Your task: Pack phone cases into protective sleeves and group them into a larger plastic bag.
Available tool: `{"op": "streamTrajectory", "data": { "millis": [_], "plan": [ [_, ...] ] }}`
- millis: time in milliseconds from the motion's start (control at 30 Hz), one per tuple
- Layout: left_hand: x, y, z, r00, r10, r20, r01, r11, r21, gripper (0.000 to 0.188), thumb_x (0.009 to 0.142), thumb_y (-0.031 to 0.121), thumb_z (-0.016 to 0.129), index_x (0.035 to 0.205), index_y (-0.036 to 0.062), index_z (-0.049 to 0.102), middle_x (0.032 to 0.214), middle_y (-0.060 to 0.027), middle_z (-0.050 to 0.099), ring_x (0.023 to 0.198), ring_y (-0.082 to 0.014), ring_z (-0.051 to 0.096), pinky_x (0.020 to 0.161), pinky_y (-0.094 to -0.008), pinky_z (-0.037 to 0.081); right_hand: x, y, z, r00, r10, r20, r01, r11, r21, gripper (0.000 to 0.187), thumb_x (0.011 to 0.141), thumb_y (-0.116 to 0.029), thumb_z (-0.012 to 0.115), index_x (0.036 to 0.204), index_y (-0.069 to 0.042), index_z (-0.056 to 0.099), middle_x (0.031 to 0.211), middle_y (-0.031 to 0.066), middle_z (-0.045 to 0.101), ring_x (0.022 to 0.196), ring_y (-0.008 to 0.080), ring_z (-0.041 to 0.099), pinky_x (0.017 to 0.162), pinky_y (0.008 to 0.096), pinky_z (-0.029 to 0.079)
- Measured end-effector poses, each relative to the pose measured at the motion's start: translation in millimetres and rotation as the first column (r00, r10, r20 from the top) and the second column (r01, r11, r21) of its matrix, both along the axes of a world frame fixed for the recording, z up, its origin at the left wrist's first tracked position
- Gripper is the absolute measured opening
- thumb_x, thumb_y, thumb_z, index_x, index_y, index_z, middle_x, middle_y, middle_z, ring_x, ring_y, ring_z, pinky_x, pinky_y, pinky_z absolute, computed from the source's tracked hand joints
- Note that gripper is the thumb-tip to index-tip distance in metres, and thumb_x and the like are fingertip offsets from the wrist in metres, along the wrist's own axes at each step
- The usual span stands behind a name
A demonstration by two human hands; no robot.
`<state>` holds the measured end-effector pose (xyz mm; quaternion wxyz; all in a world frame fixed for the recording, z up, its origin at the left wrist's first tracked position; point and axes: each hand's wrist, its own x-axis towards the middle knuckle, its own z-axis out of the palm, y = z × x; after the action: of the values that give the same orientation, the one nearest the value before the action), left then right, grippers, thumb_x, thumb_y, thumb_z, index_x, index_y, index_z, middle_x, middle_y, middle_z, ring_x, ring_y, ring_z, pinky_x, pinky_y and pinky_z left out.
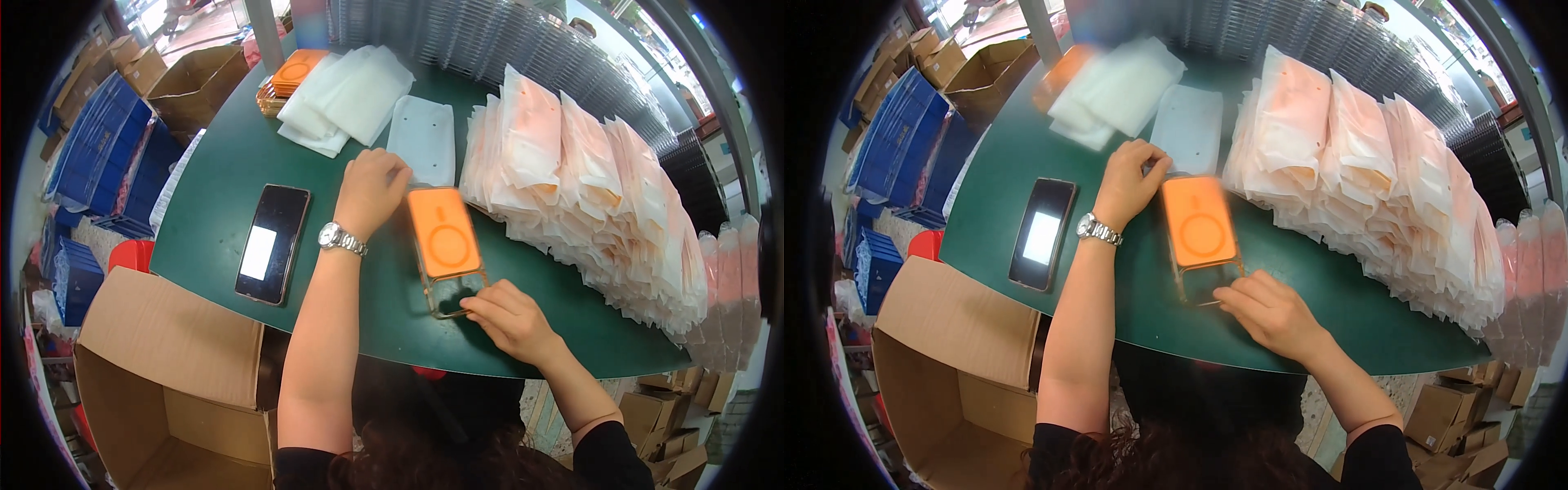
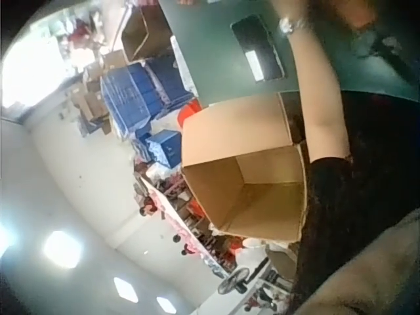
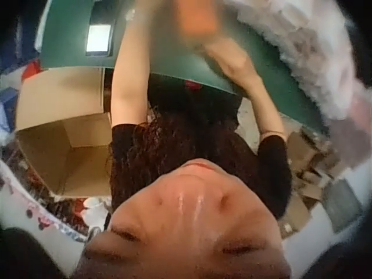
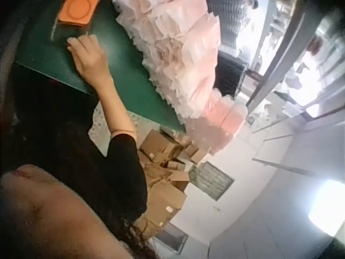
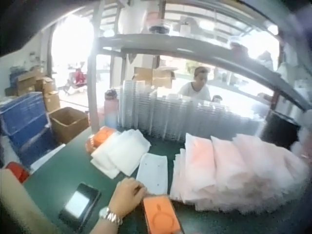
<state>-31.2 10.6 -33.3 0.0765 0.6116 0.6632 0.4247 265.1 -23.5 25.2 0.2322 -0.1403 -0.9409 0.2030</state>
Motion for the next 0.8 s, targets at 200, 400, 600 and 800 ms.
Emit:
{"op": "streamTrajectory", "data": {
  "millis": [200,400,600,800],
  "plan": [
    [-4,-3,3,0.945,0.039,0.325,-0.025,0.999,-0.049,0.021,0.090,0.022,0.068,0.091,0.0014,0.071,0.090,-0.0138,0.071,0.087,-0.0338,0.066,0.079,-0.0421,0.053,-2,14,2,0.995,0.100,0.017,-0.099,0.995,-0.026,0.025,0.081,-0.001,0.075,0.105,-0.002,0.068,0.092,0.0066,0.064,0.080,0.0248,0.060,0.066,0.0355,0.051],
    [-4,-6,14,0.955,0.006,0.297,0.036,0.990,-0.136,0.022,0.090,0.022,0.068,0.092,0.0007,0.072,0.091,-0.0148,0.071,0.084,-0.0325,0.068,0.077,-0.0408,0.054,-2,18,10,0.983,0.177,0.044,-0.173,0.982,-0.076,0.024,0.082,-0.001,0.075,0.104,-0.003,0.067,0.092,0.0070,0.065,0.080,0.0254,0.060,0.068,0.0355,0.052],
    [-5,-3,11,0.987,-0.053,0.150,0.063,0.996,-0.062,0.018,0.089,0.022,0.066,0.087,0.0040,0.071,0.085,-0.0106,0.067,0.085,-0.0294,0.064,0.079,-0.0414,0.049,-4,27,16,0.989,0.135,0.064,-0.133,0.990,-0.046,0.024,0.081,-0.001,0.075,0.103,-0.003,0.067,0.092,0.0071,0.064,0.081,0.0261,0.060,0.069,0.0361,0.052],
    [-6,-8,10,0.987,-0.066,0.147,0.086,0.987,-0.136,0.019,0.090,0.024,0.064,0.085,0.0067,0.071,0.087,-0.0078,0.067,0.091,-0.0270,0.062,0.086,-0.0417,0.042,-7,14,24,0.963,0.235,0.132,-0.229,0.972,-0.061,0.022,0.083,-0.003,0.074,0.104,-0.004,0.067,0.093,0.0070,0.064,0.083,0.0258,0.060,0.069,0.0363,0.053]
  ]
}}
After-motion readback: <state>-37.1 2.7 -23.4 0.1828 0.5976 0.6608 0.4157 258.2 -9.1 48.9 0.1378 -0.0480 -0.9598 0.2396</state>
